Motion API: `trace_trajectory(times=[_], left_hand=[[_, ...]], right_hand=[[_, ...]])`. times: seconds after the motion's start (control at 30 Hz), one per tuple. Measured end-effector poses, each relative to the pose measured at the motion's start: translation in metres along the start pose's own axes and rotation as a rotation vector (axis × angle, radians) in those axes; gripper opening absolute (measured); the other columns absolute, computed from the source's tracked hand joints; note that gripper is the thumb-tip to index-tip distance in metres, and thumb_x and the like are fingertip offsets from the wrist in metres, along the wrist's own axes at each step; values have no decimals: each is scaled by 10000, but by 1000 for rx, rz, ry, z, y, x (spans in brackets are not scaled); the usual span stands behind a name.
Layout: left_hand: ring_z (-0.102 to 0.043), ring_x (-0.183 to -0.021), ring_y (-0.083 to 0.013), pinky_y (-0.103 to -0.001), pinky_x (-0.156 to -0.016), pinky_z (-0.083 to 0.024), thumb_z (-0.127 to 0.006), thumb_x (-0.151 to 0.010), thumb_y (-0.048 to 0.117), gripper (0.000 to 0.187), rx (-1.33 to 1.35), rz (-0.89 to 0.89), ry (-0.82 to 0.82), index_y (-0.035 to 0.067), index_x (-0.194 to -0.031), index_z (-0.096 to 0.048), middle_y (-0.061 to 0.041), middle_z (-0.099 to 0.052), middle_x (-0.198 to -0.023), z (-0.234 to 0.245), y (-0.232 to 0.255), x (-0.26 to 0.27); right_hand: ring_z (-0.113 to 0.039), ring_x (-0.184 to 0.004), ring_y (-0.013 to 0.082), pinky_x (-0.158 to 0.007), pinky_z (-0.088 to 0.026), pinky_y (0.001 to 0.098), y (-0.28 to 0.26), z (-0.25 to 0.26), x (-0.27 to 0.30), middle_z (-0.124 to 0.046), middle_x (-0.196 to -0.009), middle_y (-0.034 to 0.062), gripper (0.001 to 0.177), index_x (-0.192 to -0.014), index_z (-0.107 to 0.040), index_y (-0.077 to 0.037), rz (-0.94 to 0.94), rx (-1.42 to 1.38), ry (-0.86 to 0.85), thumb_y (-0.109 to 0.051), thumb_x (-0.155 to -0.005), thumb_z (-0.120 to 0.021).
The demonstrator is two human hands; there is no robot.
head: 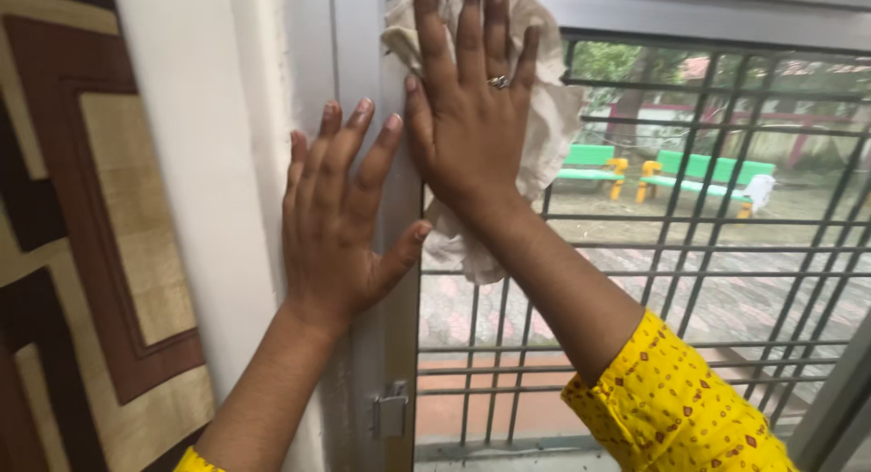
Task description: The person wipes the window frame and glass with a white cloth. They clean the lower sill, vertical edges, and the grid pattern of the window, moving the cloth back and forth across the surfaces.
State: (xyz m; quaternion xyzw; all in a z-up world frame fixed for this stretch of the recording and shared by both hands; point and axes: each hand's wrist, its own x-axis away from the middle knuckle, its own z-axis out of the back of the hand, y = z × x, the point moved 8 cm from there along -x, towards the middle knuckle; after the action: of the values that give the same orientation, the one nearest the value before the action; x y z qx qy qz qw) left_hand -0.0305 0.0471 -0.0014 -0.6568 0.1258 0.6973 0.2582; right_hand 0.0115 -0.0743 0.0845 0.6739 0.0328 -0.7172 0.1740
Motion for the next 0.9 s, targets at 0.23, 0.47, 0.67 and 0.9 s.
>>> trace_trajectory(times=[0.23, 0.47, 0.67, 0.9], left_hand=[[-258, -1614, -295, -602, -1337, -166, -370, -1020, 703, 778, 12, 69, -88, 211, -1621, -360, -84, -351, -1690, -11, -1, 59], [-260, -1617, -278, -593, -1349, -114, -465, -997, 676, 769, 65, 87, -100, 229, -1616, -373, -61, -350, -1688, -28, 15, 102], [-272, -1585, -276, -606, -1311, -86, -494, -979, 661, 780, 64, 76, -180, 211, -1604, -373, -70, -356, -1659, -31, 29, 137], [-243, -1595, -257, -598, -1317, -61, -542, -998, 646, 786, 81, -5, -213, 211, -1622, -347, -65, -331, -1670, -48, 59, 141]], right_hand=[[-197, -1624, 312, -1317, -56, 542, -9, -2, 44, -315, -1710, 196, 600, -1666, -303, -134, 117, -131, -28, -366, -1132, -448], [-227, -1609, 327, -1300, -58, 561, -19, -18, 130, -355, -1677, 230, 592, -1647, -343, -112, 115, -164, -84, -352, -1112, -423], [-232, -1583, 342, -1257, -41, 615, -27, -17, 224, -398, -1633, 212, 574, -1592, -451, -139, 166, -131, -202, -366, -1065, -473], [-199, -1590, 300, -1186, 45, 745, 10, -10, 227, -351, -1684, 73, 551, -1528, -518, -283, 335, -78, -276, -536, -1040, -555]])
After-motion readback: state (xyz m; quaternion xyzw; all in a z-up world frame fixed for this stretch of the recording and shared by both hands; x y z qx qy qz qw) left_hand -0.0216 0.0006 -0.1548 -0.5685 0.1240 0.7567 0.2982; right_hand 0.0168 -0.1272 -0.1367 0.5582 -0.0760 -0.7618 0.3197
